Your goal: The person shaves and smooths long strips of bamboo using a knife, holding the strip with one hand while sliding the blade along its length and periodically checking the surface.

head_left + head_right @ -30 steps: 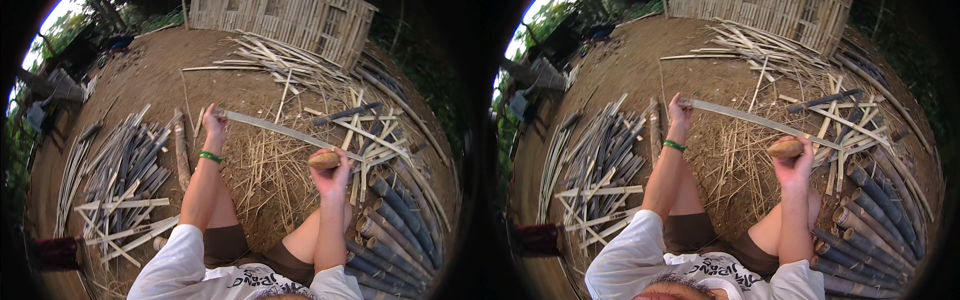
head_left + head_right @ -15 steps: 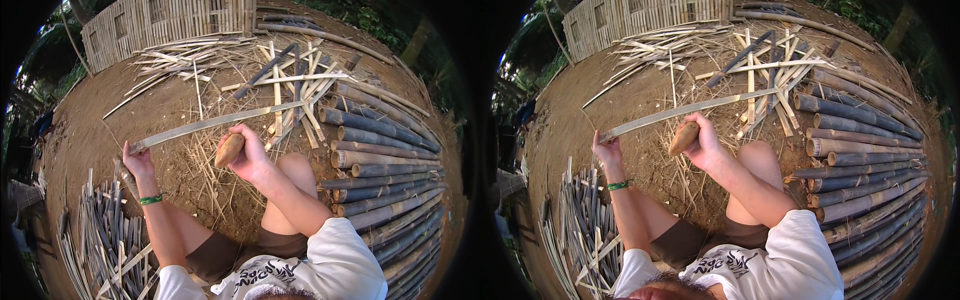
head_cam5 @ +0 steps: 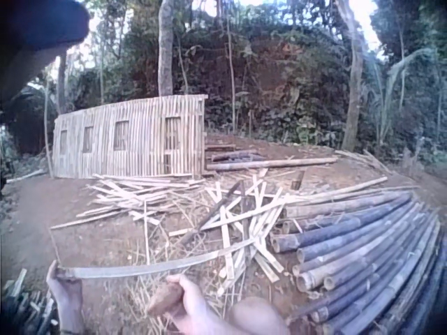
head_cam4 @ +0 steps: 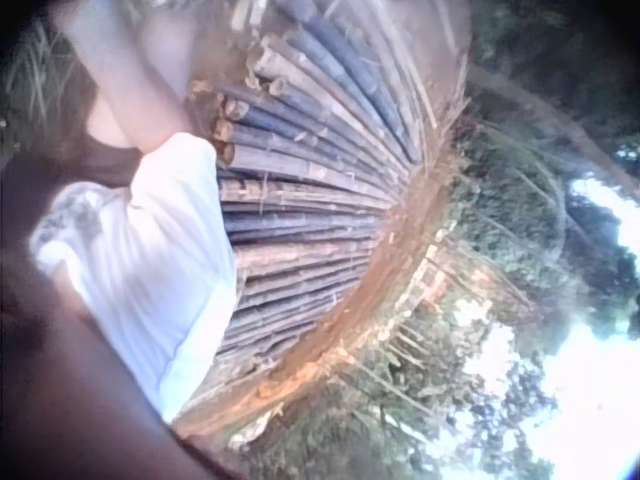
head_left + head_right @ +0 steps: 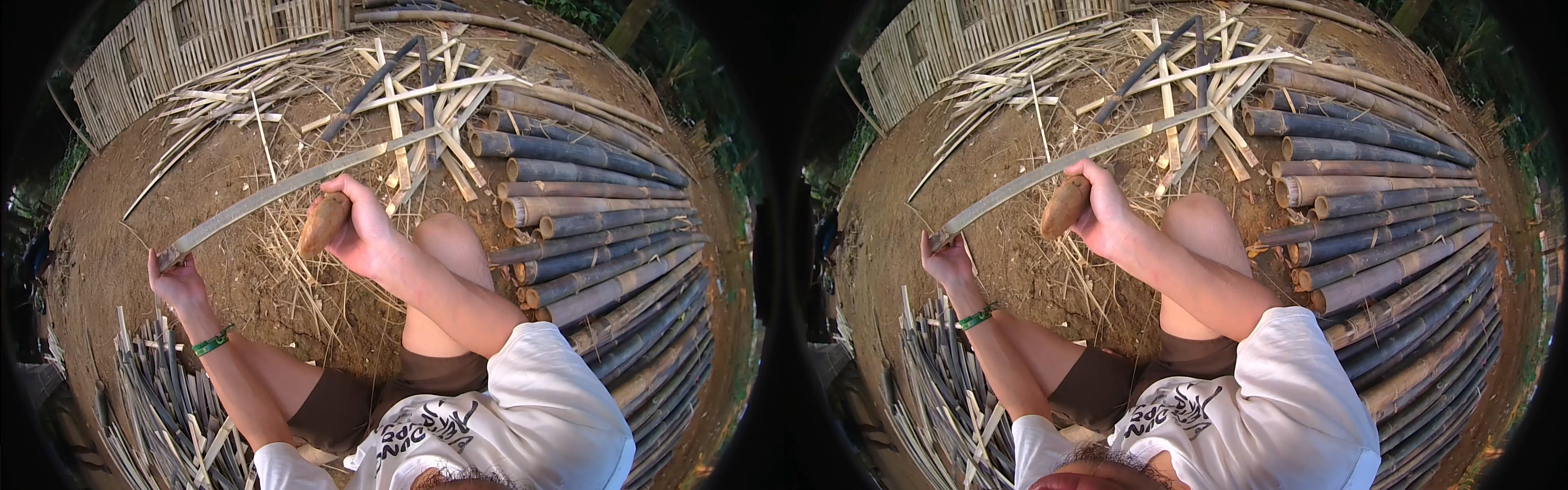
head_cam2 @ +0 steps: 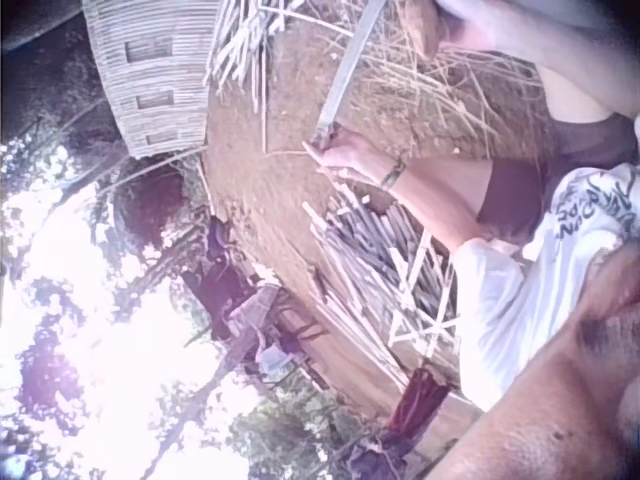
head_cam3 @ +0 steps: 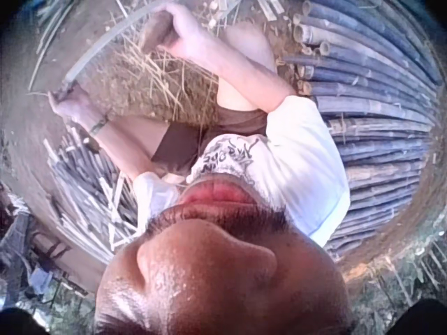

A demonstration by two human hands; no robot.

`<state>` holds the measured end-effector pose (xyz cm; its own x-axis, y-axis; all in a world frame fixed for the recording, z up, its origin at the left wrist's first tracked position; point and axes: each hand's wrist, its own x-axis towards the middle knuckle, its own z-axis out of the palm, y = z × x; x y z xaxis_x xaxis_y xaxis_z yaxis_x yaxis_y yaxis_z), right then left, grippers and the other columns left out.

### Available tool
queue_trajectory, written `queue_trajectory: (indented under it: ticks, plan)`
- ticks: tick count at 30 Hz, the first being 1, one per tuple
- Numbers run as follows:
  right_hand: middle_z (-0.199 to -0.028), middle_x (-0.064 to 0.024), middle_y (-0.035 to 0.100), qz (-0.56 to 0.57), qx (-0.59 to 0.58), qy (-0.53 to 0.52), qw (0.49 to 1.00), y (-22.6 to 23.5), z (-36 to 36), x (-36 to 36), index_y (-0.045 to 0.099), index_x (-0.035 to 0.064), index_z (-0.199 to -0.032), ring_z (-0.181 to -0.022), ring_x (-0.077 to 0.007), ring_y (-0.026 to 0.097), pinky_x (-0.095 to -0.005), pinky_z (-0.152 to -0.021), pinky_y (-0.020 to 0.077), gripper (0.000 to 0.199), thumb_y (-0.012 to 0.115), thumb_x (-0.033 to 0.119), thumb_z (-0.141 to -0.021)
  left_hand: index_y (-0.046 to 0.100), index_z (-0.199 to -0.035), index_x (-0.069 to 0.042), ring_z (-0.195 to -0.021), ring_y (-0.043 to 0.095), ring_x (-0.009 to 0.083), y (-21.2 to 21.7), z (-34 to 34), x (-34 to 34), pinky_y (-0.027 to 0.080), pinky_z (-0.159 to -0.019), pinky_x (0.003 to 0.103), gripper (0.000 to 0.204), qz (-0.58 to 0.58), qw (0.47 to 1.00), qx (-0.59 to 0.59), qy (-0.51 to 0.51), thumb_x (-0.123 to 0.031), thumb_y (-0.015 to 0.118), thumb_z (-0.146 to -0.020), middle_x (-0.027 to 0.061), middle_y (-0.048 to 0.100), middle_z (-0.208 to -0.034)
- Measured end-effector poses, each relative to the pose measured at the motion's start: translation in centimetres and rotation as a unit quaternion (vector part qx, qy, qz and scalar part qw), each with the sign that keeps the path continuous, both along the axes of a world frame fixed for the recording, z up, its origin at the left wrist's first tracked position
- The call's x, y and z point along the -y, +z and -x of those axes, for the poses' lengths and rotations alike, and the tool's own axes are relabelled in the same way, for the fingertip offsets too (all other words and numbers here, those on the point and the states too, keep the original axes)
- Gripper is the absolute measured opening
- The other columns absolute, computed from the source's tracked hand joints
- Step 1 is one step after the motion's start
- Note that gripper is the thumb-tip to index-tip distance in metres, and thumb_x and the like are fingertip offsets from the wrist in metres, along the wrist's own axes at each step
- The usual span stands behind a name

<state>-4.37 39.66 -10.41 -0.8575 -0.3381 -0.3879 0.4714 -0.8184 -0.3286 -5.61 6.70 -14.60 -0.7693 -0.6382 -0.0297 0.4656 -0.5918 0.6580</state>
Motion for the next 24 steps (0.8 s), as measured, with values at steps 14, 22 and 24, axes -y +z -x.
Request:
queue_trajectory:
  ticks: [14, 22, 24]
  plan:
    - [-0.084, -0.0059, 0.056, 0.016, 0.036, 0.040, 0.998, -0.4, 0.1, 1.6, 0.046, 0.0055, -0.101, -0.078, -0.0189, 0.059, -0.0354, -0.076, 0.0538, 0.030, 0.068, 0.019, -0.086, 0.059, -0.100, -0.007, -0.095, 0.060, 0.0237, -0.3, 0.3, 0.5, 0.045, -0.086, 0.044, 0.017, -0.014, 1.000, 0.002, 0.011, -0.024, 0.060, -0.095, 0.0078, 0.065, -0.101]
    - [-0.081, -0.0069, 0.059, 0.007, 0.047, 0.054, 0.997, -1.1, 0.8, 1.7, 0.050, 0.0051, -0.094, -0.076, -0.0212, 0.061, -0.0359, -0.075, 0.0540, 0.024, 0.068, 0.019, -0.086, 0.062, -0.097, -0.007, -0.097, 0.062, 0.0250, -0.4, 0.6, 0.2, 0.048, -0.089, 0.045, 0.013, -0.019, 1.000, 0.000, 0.014, -0.020, 0.062, -0.094, 0.0085, 0.068, -0.102]
    - [-0.081, -0.0070, 0.059, -0.011, 0.031, 0.052, 0.998, -0.9, 0.8, 1.5, 0.051, 0.0049, -0.093, -0.077, -0.0214, 0.061, -0.0362, -0.075, 0.0538, 0.022, 0.067, 0.019, -0.087, 0.062, -0.096, -0.008, -0.094, 0.062, 0.0232, -0.5, 0.8, 0.0, 0.048, -0.088, 0.044, 0.011, -0.016, 1.000, 0.013, 0.023, -0.019, 0.064, -0.093, 0.0066, 0.066, -0.098]
